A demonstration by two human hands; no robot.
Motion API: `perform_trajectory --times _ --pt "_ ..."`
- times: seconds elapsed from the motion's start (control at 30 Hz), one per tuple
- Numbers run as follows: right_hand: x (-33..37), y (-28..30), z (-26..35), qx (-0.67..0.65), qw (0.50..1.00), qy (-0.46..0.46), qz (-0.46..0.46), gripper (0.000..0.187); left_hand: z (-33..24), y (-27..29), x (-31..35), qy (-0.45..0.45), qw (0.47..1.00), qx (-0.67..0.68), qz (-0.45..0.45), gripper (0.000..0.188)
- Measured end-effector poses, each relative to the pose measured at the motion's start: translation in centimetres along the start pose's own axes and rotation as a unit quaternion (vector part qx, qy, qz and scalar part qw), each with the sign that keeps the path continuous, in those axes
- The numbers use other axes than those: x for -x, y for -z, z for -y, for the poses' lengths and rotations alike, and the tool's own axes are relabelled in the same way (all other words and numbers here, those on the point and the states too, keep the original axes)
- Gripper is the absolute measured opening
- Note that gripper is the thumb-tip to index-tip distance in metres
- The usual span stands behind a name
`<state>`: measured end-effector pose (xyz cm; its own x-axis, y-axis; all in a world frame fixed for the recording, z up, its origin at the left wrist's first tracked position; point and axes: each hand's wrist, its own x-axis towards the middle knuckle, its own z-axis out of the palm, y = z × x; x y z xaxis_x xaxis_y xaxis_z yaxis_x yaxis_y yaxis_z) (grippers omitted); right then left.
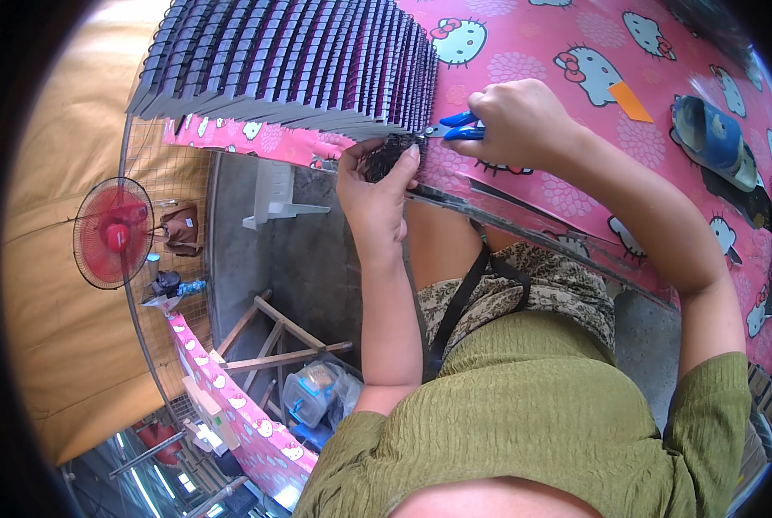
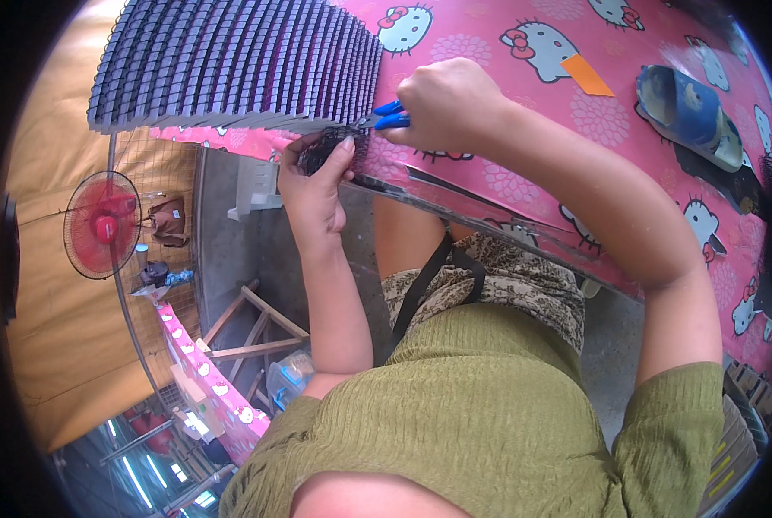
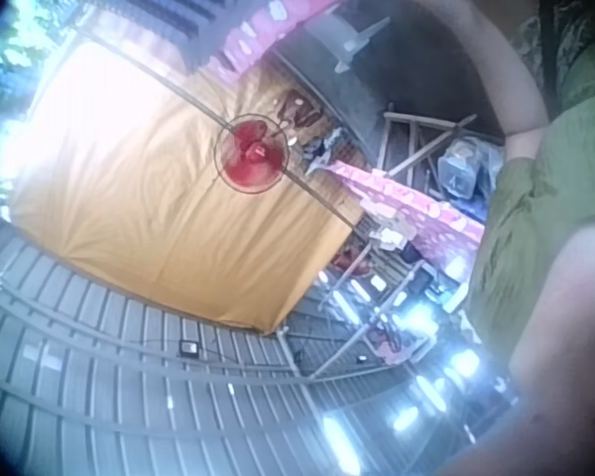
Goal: The person finishes the spiral bindings on a stack of notebooks by using pliers to trim and crimp the ends of the plastic coils.
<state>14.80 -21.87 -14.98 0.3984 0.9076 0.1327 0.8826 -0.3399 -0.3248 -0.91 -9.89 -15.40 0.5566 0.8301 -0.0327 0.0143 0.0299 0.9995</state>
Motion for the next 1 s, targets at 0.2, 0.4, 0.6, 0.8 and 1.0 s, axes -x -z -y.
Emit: perform_trajectory --times 0.2,0.4,0.6,0.8,1.0 --pt "0.5 -0.6 -0.8 0.101 0.974 0.077 -0.185 0.049 0.1 -0.3 0.2 -0.033 0.999 -0.004 0.001 0.040" --pt "0.3 -0.9 -0.7 0.097 0.978 0.080 -0.167 0.050 0.0 -0.4 0.4 -0.033 0.999 -0.003 0.000 0.039" --pt "0.2 -0.5 -0.5 0.017 0.998 0.008 -0.054 0.043 0.2 -0.6 0.2 -0.047 0.999 -0.020 -0.016 0.040" --pt "0.3 0.4 0.0 0.006 1.000 -0.002 -0.006 0.044 0.2 -0.3 0.1 -0.029 1.000 -0.003 0.000 0.039" --pt "0.2 -1.3 -1.2 0.109 0.960 0.121 -0.226 0.049 0.1 -0.7 0.3 -0.041 0.999 -0.009 -0.005 0.038"
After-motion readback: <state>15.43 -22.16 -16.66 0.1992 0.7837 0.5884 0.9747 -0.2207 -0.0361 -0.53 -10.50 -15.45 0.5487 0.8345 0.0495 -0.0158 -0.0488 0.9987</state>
